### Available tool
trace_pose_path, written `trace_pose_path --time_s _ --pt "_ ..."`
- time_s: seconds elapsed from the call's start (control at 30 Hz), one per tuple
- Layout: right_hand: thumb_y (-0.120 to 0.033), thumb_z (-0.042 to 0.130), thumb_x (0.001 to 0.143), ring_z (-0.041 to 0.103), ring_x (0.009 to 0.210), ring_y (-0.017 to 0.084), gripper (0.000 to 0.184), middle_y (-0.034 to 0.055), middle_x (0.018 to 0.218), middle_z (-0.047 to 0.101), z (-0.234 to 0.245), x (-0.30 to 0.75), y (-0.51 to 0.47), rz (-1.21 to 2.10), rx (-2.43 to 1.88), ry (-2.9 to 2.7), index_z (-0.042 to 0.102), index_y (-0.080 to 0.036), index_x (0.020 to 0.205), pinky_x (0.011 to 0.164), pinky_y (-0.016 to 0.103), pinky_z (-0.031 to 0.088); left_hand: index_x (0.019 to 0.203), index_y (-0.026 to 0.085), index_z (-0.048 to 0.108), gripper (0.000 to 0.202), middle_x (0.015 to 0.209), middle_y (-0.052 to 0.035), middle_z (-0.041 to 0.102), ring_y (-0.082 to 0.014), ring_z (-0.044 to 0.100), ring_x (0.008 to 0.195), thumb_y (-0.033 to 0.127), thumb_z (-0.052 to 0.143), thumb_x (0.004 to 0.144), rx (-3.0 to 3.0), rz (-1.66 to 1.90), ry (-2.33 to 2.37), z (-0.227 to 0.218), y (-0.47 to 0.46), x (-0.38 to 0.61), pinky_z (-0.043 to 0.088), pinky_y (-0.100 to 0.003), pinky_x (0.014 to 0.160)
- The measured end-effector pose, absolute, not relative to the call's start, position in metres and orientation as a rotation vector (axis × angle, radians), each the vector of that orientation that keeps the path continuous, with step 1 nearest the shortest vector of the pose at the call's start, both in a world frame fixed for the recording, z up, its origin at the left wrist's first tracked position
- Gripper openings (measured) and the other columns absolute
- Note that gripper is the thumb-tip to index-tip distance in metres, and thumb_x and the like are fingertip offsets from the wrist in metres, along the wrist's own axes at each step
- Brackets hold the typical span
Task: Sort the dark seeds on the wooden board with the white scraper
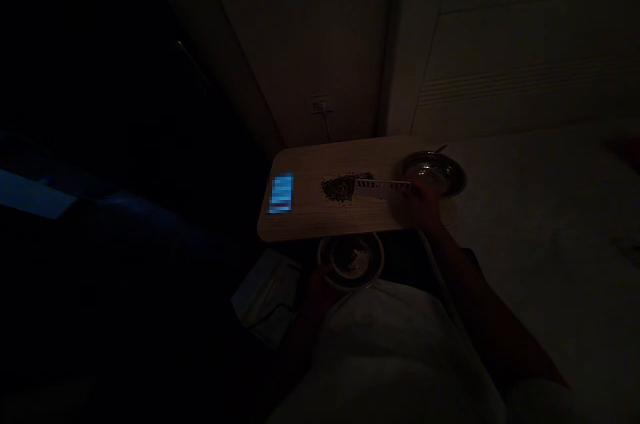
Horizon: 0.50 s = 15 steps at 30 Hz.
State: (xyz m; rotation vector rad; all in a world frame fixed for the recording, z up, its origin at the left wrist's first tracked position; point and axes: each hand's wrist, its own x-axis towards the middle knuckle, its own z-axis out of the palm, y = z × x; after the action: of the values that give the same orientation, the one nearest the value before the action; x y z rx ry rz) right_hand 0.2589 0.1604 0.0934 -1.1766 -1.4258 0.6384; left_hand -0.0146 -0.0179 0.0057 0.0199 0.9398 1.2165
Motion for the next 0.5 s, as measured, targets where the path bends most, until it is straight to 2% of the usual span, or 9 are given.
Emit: trace_pose_path --time_s 0.1,0.27,0.37,0.5 --pt "-0.044 0.068 0.085 0.074 0.100 0.031 0.022 0.0063 0.102 0.080 0.0965 0.2577 0.1585 0.640 -1.172 -1.437 0.077 -0.029 0.098 0.097 0.052 0.057 0.107 0.017 0.075 0.036 0.107 -0.0138 0.080 -0.0425 0.066 0.125 0.022 0.075 0.072 0.009 1.206 0.949 0.0081 -0.0157 -0.0134 0.049 -0.057 0.109" --pt "-0.045 0.069 0.084 0.074 0.100 0.030 0.022 0.0057 0.103 0.080 0.0980 0.2591 0.1549 0.622 -1.196 -1.393 0.077 -0.029 0.098 0.097 0.049 0.057 0.112 0.017 0.074 0.040 0.111 -0.0129 0.080 -0.0398 0.066 0.126 0.020 0.074 0.072 0.003 1.216 0.948 0.0115 -0.0151 -0.0116 0.050 -0.053 0.110" --pt "-0.046 0.069 0.085 0.074 0.098 0.030 0.026 0.0069 0.102 0.080 0.0967 0.2588 0.1519 0.613 -1.209 -1.394 0.078 -0.026 0.099 0.096 0.049 0.057 0.115 0.018 0.073 0.044 0.113 -0.0125 0.080 -0.0400 0.065 0.126 0.020 0.073 0.072 0.001 1.213 0.939 0.0135 -0.0154 -0.0113 0.050 -0.055 0.110" --pt "-0.049 0.070 0.083 0.074 0.096 0.029 0.032 0.0086 0.102 0.081 0.0941 0.2557 0.1513 0.617 -1.204 -1.379 0.078 -0.022 0.099 0.091 0.047 0.057 0.118 0.013 0.072 0.045 0.117 -0.0163 0.078 -0.0428 0.064 0.127 0.023 0.073 0.075 -0.003 1.177 0.885 0.0135 -0.0174 -0.0130 0.050 -0.058 0.109"
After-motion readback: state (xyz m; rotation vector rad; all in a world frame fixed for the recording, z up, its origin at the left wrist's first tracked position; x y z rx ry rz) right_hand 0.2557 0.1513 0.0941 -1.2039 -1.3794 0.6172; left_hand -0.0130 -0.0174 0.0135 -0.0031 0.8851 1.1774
